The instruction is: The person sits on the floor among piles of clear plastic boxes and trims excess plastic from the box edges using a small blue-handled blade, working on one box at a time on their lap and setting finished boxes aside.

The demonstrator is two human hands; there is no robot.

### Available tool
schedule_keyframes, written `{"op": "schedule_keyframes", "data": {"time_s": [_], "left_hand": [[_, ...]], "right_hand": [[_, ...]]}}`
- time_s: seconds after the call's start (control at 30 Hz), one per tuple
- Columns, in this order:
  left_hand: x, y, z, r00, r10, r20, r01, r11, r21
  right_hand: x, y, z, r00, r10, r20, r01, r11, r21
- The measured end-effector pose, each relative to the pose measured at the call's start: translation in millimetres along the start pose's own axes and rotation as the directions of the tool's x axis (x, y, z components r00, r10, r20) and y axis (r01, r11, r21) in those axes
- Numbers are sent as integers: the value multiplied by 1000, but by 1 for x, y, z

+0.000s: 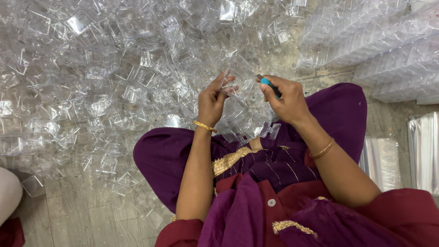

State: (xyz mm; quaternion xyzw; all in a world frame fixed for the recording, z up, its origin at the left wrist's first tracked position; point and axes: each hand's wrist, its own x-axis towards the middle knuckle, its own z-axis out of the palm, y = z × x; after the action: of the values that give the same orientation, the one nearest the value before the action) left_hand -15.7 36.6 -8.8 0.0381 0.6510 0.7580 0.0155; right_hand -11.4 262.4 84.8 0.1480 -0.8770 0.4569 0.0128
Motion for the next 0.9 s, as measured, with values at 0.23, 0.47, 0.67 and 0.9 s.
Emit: {"op": "schedule_keyframes", "data": {"time_s": [0.23, 0.47, 0.67, 0.9], "left_hand": [[3, -14, -3, 999, -23, -40, 24, 1000, 8], [1, -18, -9, 992, 93, 82, -94, 995, 16], [-4, -4, 3, 989, -97, -111, 105, 992, 72], [-6, 7, -11, 993, -93, 75, 73, 967, 243]], "right_hand": [[-20, 0, 28, 983, -162, 85, 166, 985, -48], [-2, 3, 18, 994, 105, -29, -106, 993, -52], [19, -4, 19, 988, 139, 70, -145, 986, 83], [11, -7, 5, 984, -10, 180, 21, 998, -60]]}}
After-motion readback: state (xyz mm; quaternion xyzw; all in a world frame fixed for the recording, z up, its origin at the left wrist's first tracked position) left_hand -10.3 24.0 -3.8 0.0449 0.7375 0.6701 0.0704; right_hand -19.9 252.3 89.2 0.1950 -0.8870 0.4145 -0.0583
